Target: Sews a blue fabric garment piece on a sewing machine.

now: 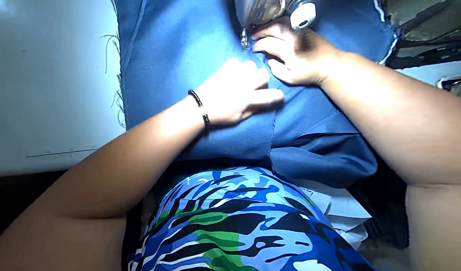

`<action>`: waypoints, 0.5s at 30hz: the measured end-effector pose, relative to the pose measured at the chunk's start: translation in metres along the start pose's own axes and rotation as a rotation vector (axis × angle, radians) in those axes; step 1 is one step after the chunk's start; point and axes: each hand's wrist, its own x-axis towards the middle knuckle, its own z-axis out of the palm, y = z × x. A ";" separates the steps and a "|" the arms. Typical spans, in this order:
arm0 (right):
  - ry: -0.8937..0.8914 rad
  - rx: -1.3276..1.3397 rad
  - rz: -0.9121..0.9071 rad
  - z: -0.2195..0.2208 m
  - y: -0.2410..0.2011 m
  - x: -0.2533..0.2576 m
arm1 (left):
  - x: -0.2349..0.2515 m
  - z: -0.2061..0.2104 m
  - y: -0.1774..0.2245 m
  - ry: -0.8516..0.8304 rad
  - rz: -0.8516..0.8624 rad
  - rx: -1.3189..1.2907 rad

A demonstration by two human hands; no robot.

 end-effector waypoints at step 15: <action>-0.066 0.073 0.187 0.000 -0.132 -0.019 | -0.062 -0.020 0.025 0.682 -0.737 -0.870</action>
